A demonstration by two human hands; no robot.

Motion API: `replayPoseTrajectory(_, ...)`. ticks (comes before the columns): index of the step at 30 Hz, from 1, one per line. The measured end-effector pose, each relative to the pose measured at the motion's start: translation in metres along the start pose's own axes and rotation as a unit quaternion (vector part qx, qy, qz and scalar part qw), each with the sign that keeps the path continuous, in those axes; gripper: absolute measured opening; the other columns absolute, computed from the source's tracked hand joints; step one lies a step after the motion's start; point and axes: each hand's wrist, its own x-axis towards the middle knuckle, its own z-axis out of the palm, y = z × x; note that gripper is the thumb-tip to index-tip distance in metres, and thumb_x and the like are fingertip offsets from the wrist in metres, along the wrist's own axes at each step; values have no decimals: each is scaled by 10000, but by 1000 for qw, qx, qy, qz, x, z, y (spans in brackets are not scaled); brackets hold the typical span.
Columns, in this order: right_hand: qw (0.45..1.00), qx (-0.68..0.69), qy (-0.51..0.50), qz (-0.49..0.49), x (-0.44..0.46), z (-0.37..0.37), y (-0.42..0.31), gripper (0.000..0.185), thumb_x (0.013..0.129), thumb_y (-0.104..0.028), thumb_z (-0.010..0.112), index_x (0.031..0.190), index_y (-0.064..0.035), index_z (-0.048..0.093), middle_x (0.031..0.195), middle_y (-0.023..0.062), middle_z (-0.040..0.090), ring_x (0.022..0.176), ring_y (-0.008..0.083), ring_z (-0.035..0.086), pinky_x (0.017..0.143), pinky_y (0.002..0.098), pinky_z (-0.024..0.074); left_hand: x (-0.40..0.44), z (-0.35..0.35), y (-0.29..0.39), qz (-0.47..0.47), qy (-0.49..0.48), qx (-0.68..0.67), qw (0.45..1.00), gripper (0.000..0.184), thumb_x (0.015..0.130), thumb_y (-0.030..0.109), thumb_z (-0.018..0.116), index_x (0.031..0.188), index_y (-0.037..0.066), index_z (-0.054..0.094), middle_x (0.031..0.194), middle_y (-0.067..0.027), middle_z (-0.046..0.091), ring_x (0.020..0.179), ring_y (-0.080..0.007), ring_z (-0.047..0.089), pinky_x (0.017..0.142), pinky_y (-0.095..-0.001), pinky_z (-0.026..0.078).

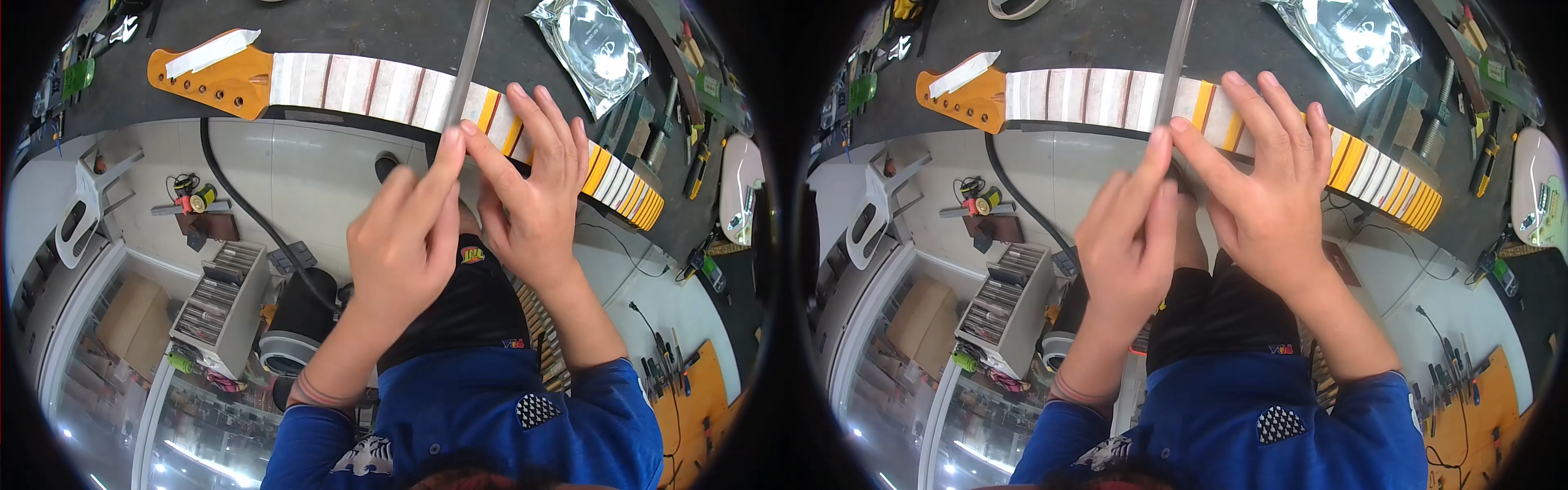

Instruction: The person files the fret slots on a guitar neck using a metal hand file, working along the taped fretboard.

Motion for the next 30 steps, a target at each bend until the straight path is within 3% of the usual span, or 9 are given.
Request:
replayPoseTrajectory(3, 1000, 0, 2, -2, 1, 0, 1, 726, 814, -59, 793, 1483, -340, 765, 1685, 152, 546, 1585, 414, 482, 1295, 664, 264, -5, -2, 0, -16, -4, 10, 1000, 613, 947, -52, 810, 1539, 81, 727, 721, -69, 484, 561, -213, 513, 542, -382, 460)
replayPoseTrajectory(8, 1000, 12, 0, 0, 0, -1, 0, 724, 813, -60, 793, 1479, -343, 767, 1684, 150, 550, 1582, 412, 487, 1294, 664, 266, -96, -27, -1, -34, -23, 34, 999, 617, 936, -63, 811, 1532, 77, 732, 721, -61, 494, 560, -215, 512, 541, -375, 464)
replayPoseTrajectory(15, 1000, 3, 4, 0, -1, 1, 1, 703, 825, -69, 798, 1470, -347, 771, 1688, 150, 550, 1580, 412, 491, 1296, 660, 263, 10, 1, 6, -36, -9, -14, 999, 616, 933, -80, 795, 1528, 65, 732, 748, -73, 563, 598, -245, 575, 569, -371, 499)
replayPoseTrajectory(18, 1000, 8, -3, -1, -1, -2, 1, 702, 830, -76, 802, 1476, -348, 767, 1689, 150, 547, 1580, 412, 492, 1299, 657, 259, -25, -9, 2, -14, -11, 20, 1000, 611, 928, -88, 791, 1520, 50, 733, 765, -82, 589, 603, -249, 593, 566, -367, 498)
replayPoseTrajectory(23, 1000, 13, -3, 0, 0, -2, 1, 700, 836, -81, 803, 1482, -347, 761, 1688, 154, 546, 1581, 415, 491, 1297, 657, 265, -97, -33, 7, -54, -49, 28, 997, 603, 936, -98, 783, 1521, 37, 727, 772, -85, 590, 606, -259, 600, 568, -367, 500)
replayPoseTrajectory(28, 1000, 5, -1, 2, 1, -1, 0, 706, 831, -67, 796, 1481, -343, 762, 1685, 156, 548, 1581, 415, 490, 1296, 660, 267, 1, -3, 8, -39, -8, -27, 999, 596, 950, -90, 780, 1529, 38, 721, 751, -77, 561, 587, -259, 567, 567, -372, 497)
replayPoseTrajectory(30, 1000, 1, 3, -4, -1, 1, 2, 711, 829, -64, 796, 1482, -342, 761, 1684, 156, 549, 1581, 416, 490, 1295, 661, 268, 2, 0, 6, -35, 2, -34, 999, 602, 949, -84, 784, 1533, 45, 722, 749, -73, 552, 583, -254, 555, 566, -374, 495)
